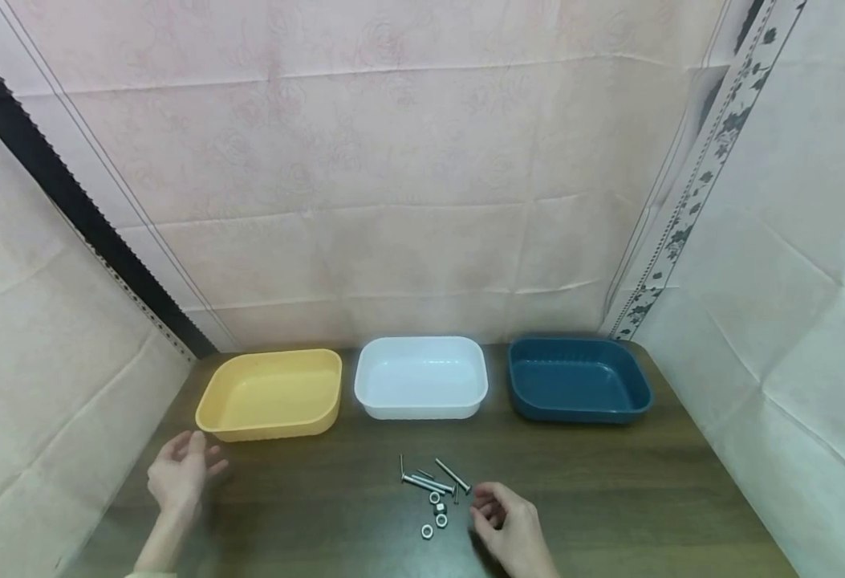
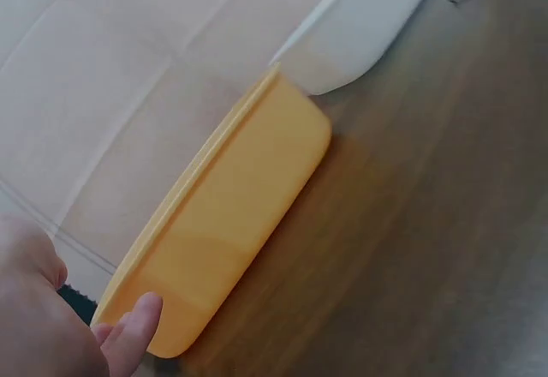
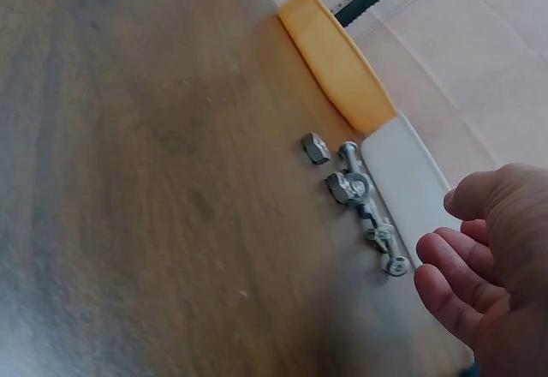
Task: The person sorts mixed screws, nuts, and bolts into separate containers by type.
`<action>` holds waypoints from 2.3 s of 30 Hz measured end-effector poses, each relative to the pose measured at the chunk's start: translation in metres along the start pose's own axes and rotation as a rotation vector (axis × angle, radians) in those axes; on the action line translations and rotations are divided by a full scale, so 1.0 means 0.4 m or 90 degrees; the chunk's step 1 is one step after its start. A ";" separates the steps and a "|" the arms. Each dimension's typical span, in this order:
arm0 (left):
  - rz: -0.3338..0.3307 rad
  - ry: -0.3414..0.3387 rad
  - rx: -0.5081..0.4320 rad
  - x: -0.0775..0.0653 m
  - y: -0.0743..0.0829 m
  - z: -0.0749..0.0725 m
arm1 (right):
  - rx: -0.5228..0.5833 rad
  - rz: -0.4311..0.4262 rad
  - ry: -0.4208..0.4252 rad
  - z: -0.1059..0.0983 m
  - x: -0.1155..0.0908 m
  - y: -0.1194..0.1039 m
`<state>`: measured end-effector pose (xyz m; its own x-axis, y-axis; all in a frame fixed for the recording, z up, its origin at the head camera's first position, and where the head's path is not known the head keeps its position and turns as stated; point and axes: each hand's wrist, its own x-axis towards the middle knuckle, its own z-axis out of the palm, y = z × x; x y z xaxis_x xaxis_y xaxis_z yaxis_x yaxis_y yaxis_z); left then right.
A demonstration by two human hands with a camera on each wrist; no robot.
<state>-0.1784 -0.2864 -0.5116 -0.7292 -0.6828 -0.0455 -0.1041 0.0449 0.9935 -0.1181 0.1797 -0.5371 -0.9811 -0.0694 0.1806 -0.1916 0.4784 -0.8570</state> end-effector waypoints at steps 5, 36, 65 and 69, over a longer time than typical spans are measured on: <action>-0.063 -0.007 -0.016 0.034 0.010 -0.003 | 0.012 0.024 -0.021 0.005 0.000 -0.001; -0.175 -0.037 -0.092 0.126 0.020 0.022 | 0.002 -0.075 -0.019 0.088 -0.016 0.028; -0.187 -0.038 -0.101 0.127 0.011 0.021 | -0.146 -0.091 0.071 0.157 -0.024 0.009; -0.188 -0.037 -0.104 0.127 0.011 0.021 | -0.171 -0.037 0.063 0.162 -0.022 0.002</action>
<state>-0.2216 -0.3148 -0.5102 -0.7213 -0.6065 -0.3345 -0.2103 -0.2684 0.9401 -0.1111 0.1238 -0.5706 -0.9590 -0.0242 0.2825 -0.2200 0.6920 -0.6876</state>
